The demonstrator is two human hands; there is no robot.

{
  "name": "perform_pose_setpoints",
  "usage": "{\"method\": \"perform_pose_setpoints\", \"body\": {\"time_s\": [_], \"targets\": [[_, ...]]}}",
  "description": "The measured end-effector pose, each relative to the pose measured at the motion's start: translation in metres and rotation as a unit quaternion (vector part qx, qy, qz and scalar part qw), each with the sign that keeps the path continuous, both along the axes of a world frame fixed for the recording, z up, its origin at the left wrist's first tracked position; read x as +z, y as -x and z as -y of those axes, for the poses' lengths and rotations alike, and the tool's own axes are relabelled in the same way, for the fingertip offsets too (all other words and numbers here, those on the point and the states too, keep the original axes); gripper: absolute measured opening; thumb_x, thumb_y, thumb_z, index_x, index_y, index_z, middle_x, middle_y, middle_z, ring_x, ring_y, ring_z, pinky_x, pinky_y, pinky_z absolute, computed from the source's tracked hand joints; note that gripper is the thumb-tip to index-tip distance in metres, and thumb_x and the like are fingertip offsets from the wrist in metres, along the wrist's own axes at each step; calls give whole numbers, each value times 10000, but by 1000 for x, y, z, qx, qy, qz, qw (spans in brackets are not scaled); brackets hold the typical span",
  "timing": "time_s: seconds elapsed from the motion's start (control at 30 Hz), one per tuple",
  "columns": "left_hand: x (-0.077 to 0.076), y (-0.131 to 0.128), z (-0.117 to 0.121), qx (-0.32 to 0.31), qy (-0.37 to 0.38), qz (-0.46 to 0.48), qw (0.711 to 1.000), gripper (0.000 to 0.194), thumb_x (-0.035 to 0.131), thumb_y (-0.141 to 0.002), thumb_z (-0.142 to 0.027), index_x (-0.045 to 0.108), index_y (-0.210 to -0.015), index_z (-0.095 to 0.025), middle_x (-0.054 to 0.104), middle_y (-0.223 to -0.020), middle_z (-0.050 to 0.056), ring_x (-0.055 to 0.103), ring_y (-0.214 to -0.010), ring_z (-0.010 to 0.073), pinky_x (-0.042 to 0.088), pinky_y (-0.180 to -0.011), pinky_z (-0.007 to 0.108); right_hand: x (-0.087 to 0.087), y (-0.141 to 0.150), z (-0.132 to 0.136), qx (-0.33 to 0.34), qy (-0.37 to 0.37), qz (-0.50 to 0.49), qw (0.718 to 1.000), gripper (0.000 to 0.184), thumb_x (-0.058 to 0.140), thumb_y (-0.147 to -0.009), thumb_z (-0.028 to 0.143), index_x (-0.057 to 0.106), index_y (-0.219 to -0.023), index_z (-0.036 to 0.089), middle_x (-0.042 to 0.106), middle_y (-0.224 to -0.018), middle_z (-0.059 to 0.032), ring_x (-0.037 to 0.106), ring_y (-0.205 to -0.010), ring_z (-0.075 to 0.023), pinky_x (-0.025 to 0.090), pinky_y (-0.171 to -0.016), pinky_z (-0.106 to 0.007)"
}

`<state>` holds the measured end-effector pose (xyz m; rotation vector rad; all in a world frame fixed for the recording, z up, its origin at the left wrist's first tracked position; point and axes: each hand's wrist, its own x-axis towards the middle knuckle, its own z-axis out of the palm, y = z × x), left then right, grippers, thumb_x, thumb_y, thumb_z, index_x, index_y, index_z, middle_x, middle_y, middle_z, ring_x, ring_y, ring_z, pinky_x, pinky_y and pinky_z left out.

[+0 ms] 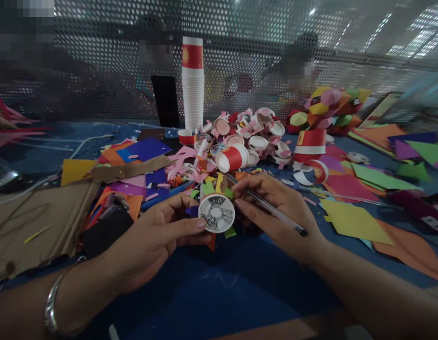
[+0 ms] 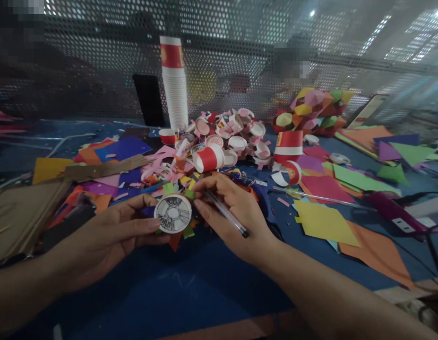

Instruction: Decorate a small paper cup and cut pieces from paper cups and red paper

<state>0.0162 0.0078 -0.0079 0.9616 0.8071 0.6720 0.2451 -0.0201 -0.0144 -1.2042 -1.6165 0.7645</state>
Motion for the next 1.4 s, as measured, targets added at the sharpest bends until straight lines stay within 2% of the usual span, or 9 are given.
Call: {"method": "perform_pose_setpoints", "body": {"time_s": [0.3,0.57,0.8,0.97,1.1,1.17,1.27,1.4], "targets": [[0,0,-2,-77,-8,-58,995,256,835,-825,-309,718,-1024,-199,706,-1069,56,659,-972,183,576,-803,270,1,-1,2,15,25,7,1000,117,704,-932,252,675,-1042,226,724,-928,-26,695,-748,-135,570,-630,-225],[0,3,-4,-79,-24,-99,992,277,837,-811,-344,718,-1006,-186,710,-1008,59,640,-878,167,532,-709,241,4,-3,3,11,25,20,999,114,707,-937,284,687,-1037,231,745,-927,-33,704,-750,-152,584,-629,-248],[2,2,-2,-44,-34,-97,994,362,857,-792,-347,721,-1089,-193,730,-1100,88,671,-941,198,546,-752,274,7,-4,2,-2,12,-19,1000,188,770,-892,299,682,-1040,223,761,-961,-44,730,-782,-168,620,-636,-261],[-1,2,-1,-38,-78,-116,989,359,861,-797,-342,709,-1091,-202,738,-1072,55,658,-924,165,515,-738,237,6,-3,3,5,-1,-33,999,153,739,-920,264,674,-1052,221,762,-979,-44,739,-856,-163,626,-687,-247],[-2,2,1,-42,-88,-123,988,383,869,-789,-346,701,-1111,-223,753,-1048,29,664,-885,157,511,-702,235,7,0,5,-9,-2,-54,998,154,733,-931,274,668,-1059,219,761,-971,-37,724,-780,-134,621,-655,-225],[0,1,1,-17,-85,-107,990,398,880,-779,-327,690,-1113,-221,765,-1046,26,683,-917,164,532,-776,254,10,0,7,-21,-4,-63,998,157,732,-933,290,665,-1054,215,755,-964,-36,709,-737,-124,615,-638,-225],[1,-2,3,25,-79,-61,995,394,893,-770,-284,691,-1103,-222,774,-1091,20,698,-1026,175,527,-910,270,13,1,8,-10,-7,-57,998,200,747,-918,323,662,-1055,204,749,-979,-52,719,-809,-147,616,-699,-249],[-1,-6,6,45,-69,-27,996,381,880,-788,-285,688,-1110,-218,763,-1110,24,689,-1033,177,537,-910,273,9,5,8,19,7,-32,999,319,827,-832,305,657,-1081,200,727,-1035,-52,718,-917,-170,603,-784,-265]]}}
